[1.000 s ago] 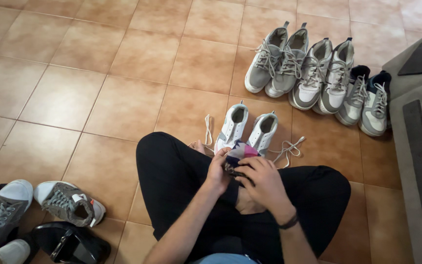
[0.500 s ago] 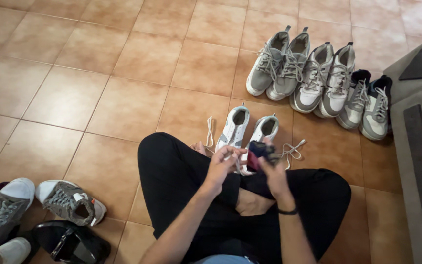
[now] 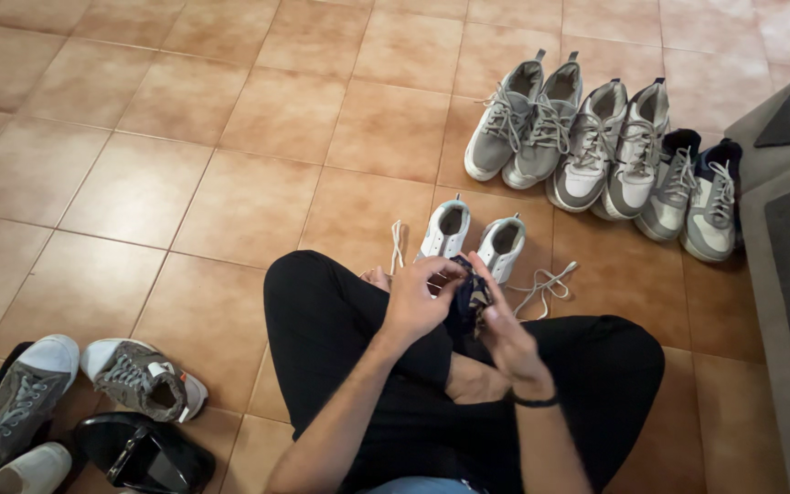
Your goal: The person sits on the floor and cleans a pair of white sneakers using a small cloth. They wipe the exterior surfaces of both shoes, including the sides, toe, and heel, handling them one at a time.
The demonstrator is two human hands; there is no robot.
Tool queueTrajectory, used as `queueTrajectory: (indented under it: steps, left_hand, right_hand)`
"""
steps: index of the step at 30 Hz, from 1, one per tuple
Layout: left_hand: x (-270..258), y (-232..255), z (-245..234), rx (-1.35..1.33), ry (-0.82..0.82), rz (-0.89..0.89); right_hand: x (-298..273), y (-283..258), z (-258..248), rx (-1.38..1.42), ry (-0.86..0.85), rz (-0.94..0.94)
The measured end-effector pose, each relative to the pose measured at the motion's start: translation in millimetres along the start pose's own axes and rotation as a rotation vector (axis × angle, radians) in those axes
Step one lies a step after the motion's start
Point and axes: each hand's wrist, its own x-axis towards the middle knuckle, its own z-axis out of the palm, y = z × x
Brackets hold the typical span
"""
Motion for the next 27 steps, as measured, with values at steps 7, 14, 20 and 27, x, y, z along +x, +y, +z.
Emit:
queueTrajectory:
  steps: [7,14,20,27]
  left_hand:
    - [1,1,3,-0.079,-0.035,-0.12]
    - [6,10,-5,0.053,-0.019,-0.04]
    - [20,32,-25,0.063,-0.175,0.028]
    - [28,49,-40,0.168,-0.185,0.059]
  right_hand:
    - [6,28,-33,-0.176,0.224,-0.098]
    - [7,78,-75,-0.256,0.31,-0.078]
    - [10,77,-83,-0.251,0.231,-0.138]
    - [9,61,-68,-0.136,0.261,-0.177]
